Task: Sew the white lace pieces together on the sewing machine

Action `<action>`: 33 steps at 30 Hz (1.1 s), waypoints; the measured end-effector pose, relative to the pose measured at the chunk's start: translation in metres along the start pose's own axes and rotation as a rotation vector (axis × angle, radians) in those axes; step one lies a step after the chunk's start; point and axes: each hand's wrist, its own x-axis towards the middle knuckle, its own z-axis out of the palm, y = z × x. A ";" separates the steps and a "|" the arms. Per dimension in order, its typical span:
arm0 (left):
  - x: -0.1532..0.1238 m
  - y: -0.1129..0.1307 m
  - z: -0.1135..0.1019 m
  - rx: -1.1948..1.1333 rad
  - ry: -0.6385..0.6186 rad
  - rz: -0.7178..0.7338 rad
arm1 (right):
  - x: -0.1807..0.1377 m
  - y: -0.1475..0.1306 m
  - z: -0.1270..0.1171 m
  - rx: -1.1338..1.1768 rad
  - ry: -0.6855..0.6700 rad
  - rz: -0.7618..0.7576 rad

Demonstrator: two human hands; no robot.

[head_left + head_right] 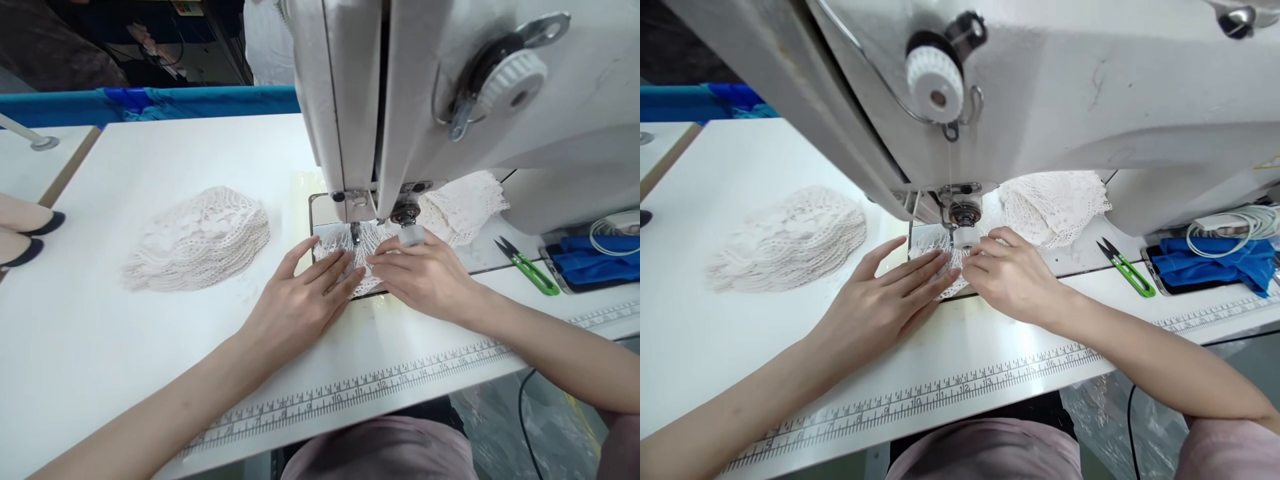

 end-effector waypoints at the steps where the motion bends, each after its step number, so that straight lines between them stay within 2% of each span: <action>1: 0.001 -0.002 0.000 -0.009 0.001 -0.004 | 0.000 0.001 0.002 -0.004 0.005 0.007; 10: 0.011 -0.012 0.004 -0.061 -0.047 -0.068 | 0.003 0.012 0.011 -0.119 -0.007 0.017; 16: 0.010 -0.016 0.008 -0.006 -0.024 -0.072 | 0.003 0.014 0.018 -0.195 0.040 0.028; 19: 0.010 -0.013 0.010 -0.020 0.048 -0.119 | 0.004 0.011 0.018 -0.174 0.035 0.063; 23: 0.016 -0.012 0.010 -0.197 0.033 -0.299 | 0.005 0.007 0.018 -0.129 0.002 0.098; 27: 0.026 -0.020 0.004 -0.547 -0.040 -0.502 | 0.005 0.007 0.020 -0.090 0.011 0.134; 30: 0.032 -0.026 -0.001 -0.714 -0.087 -0.574 | 0.006 0.008 0.022 -0.051 0.016 0.205; 33: 0.035 -0.030 -0.003 -0.762 -0.110 -0.604 | 0.006 0.010 0.023 0.011 0.036 0.251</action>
